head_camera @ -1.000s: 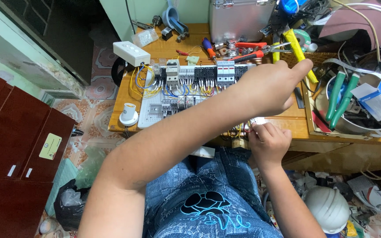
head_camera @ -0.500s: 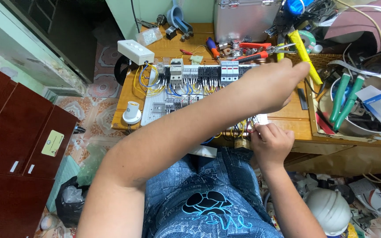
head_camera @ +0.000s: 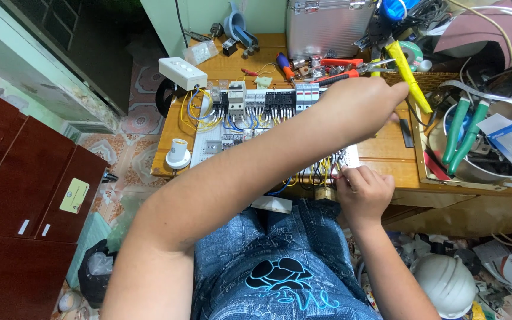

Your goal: The person works on a white electrical board mounted on a wooden table, using a screwdriver to tighten connections on a terminal block. They manipulate various colored wires and handle a white plastic electrical box, inserting it into the board assembly.

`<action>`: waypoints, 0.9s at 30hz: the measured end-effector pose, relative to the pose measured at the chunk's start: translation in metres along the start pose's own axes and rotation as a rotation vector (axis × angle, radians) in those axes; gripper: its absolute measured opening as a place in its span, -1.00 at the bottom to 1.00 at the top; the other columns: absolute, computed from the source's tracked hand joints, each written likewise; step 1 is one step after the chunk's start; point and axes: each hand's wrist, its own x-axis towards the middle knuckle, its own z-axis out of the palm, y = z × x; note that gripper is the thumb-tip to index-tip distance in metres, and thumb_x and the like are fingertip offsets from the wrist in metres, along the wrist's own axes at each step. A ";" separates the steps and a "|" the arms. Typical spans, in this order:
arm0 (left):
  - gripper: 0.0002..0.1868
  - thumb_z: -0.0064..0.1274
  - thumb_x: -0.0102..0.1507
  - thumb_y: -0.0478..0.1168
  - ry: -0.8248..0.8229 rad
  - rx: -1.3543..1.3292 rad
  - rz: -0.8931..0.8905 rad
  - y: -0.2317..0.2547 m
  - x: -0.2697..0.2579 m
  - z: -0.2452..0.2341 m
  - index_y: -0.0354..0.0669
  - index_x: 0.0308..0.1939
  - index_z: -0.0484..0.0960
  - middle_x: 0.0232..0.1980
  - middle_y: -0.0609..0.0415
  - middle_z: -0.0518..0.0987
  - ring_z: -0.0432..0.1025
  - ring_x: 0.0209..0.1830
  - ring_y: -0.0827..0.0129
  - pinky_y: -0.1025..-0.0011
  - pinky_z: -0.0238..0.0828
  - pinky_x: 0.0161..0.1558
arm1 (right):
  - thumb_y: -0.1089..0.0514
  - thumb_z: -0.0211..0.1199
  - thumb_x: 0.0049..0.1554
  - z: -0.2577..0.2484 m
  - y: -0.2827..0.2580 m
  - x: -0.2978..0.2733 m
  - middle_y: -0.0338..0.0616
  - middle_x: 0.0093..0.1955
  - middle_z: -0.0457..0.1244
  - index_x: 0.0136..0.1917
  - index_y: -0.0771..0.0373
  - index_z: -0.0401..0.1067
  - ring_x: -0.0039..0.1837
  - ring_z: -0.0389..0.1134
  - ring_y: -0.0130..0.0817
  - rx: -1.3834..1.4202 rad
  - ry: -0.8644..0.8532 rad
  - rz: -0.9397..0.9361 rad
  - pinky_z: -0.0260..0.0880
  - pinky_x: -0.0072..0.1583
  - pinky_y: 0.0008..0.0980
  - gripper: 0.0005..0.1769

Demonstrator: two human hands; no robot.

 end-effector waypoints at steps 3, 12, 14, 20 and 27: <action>-0.76 0.09 0.18 -0.41 -0.090 -0.183 0.102 0.012 -0.003 -0.020 -0.02 -0.11 0.59 -0.23 -0.06 0.68 0.67 -0.28 0.05 0.19 0.62 -0.30 | 0.29 0.46 -0.10 0.003 0.001 -0.001 -0.38 -0.39 0.21 -0.28 -0.03 0.48 -0.32 0.35 -0.27 -0.014 0.009 -0.005 0.10 -0.13 -0.35 -0.77; -0.43 0.21 0.29 -0.08 -0.425 -0.098 -0.186 0.045 0.011 -0.041 0.21 0.27 0.24 0.07 -0.03 0.50 0.57 -0.19 0.21 0.19 0.52 -0.28 | 0.14 0.52 0.13 0.006 0.008 -0.014 -0.37 -0.24 0.35 -0.26 -0.02 0.50 -0.31 0.20 -0.34 -0.126 -0.075 -0.003 -0.01 -0.13 -0.26 -0.79; -0.64 0.06 0.32 -0.15 -0.362 0.028 -0.214 0.031 0.027 -0.013 0.13 0.18 0.42 -0.02 0.07 0.58 0.58 -0.23 0.21 0.16 0.53 -0.34 | 0.19 0.50 0.15 -0.001 0.002 -0.006 -0.35 -0.27 0.35 -0.29 0.02 0.47 -0.29 0.22 -0.36 -0.090 -0.071 -0.011 -0.05 -0.13 -0.26 -0.75; -0.50 -0.20 0.13 -0.58 -0.475 -0.032 -0.148 0.033 0.013 -0.049 0.20 -0.08 0.42 -0.14 0.16 0.54 0.35 -0.43 0.31 0.22 0.14 -0.52 | 0.22 0.50 0.18 -0.002 0.001 -0.005 -0.33 -0.30 0.35 -0.30 0.06 0.44 -0.30 0.19 -0.40 -0.074 -0.070 -0.017 -0.07 -0.13 -0.29 -0.70; -0.50 -0.09 0.11 -0.52 -0.499 -0.117 0.003 0.032 0.003 -0.061 0.21 -0.02 0.41 -0.14 0.13 0.47 0.28 -0.42 0.30 0.18 0.09 -0.51 | 0.15 0.48 0.18 -0.002 0.001 -0.004 -0.36 -0.29 0.35 -0.31 0.02 0.46 -0.29 0.20 -0.39 -0.126 -0.067 -0.030 -0.07 -0.14 -0.29 -0.72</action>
